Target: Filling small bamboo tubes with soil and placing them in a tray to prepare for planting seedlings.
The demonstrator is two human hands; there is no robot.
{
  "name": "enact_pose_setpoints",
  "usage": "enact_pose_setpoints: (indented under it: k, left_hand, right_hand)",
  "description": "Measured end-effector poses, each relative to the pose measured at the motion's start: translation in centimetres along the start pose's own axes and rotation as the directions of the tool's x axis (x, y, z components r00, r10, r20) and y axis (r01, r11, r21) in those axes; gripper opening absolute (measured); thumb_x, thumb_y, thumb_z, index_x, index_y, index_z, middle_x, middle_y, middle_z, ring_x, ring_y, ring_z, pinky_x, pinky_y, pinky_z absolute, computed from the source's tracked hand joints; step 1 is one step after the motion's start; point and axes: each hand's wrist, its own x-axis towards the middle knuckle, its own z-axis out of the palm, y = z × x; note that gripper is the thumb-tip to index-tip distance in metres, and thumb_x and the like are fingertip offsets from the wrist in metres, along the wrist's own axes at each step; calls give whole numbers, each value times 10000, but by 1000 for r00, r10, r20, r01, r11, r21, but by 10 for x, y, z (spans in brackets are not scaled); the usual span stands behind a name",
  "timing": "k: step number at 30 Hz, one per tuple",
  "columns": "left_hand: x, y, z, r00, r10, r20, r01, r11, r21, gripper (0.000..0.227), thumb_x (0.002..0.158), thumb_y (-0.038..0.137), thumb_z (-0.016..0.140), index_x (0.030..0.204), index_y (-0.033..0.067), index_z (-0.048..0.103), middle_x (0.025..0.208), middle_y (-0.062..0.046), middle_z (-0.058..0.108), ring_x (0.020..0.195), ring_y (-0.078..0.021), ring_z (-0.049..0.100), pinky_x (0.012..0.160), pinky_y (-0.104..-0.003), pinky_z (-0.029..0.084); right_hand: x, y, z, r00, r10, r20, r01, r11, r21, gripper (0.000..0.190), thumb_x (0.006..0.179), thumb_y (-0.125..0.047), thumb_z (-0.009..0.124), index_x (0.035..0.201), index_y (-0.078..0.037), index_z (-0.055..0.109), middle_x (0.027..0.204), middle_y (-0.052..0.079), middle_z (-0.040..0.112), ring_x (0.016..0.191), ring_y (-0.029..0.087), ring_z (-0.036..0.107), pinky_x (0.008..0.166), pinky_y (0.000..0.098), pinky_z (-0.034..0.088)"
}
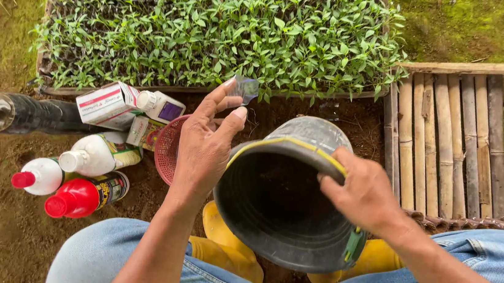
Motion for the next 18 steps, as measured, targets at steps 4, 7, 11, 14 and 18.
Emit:
enact_pose_setpoints:
  k: [4, 7, 11, 14, 18]
  left_hand:
    - [-1, -3, 4, 1000, -12, 8, 12, 1000, 14, 504, 941, 255, 707, 1431, 192, 607, 1202, -129, 721, 922, -195, 722, 852, -369, 604]
    - [-2, -10, 9, 998, -61, 34, 60, 997, 38, 513, 923, 252, 715, 1424, 202, 616, 1196, -124, 720, 912, -188, 718, 843, -363, 604]
    - [-4, -14, 15, 994, -95, 57, 90, 993, 74, 526, 922, 265, 715, 1435, 218, 610, 1208, -116, 721, 911, -172, 693, 839, -365, 593]
    - [-6, 11, 14, 989, -132, 66, 129, 990, 47, 533, 938, 223, 661, 1463, 191, 574, 1221, -105, 700, 883, -151, 644, 848, -318, 565]
    - [-5, 32, -4, 994, -106, -18, 105, 993, -55, 524, 962, 136, 616, 1480, 109, 548, 1133, -37, 687, 803, -95, 613, 847, -224, 566]
  right_hand:
    - [10, -8, -27, 998, 48, 31, -49, 997, 52, 54, 847, -122, 708, 844, -111, 655, 593, 146, 681, 522, 266, 665, 568, 358, 567]
    - [16, -4, -42, 997, 68, 34, -68, 997, 26, 46, 925, -120, 662, 922, -76, 675, 658, 168, 691, 542, 273, 644, 592, 361, 574]
    - [35, 29, -57, 990, 109, -94, -121, 984, -134, 175, 953, -239, 715, 1035, -86, 697, 725, 205, 682, 612, 358, 698, 653, 480, 572]
    - [41, 28, -74, 943, 320, -88, -330, 932, -151, 257, 963, -346, 696, 1135, -156, 709, 913, 180, 728, 799, 338, 691, 800, 469, 541]
    - [39, 46, -83, 836, 546, -51, -543, 810, -222, 264, 956, -427, 707, 1078, -193, 701, 862, 148, 751, 870, 328, 689, 770, 463, 469]
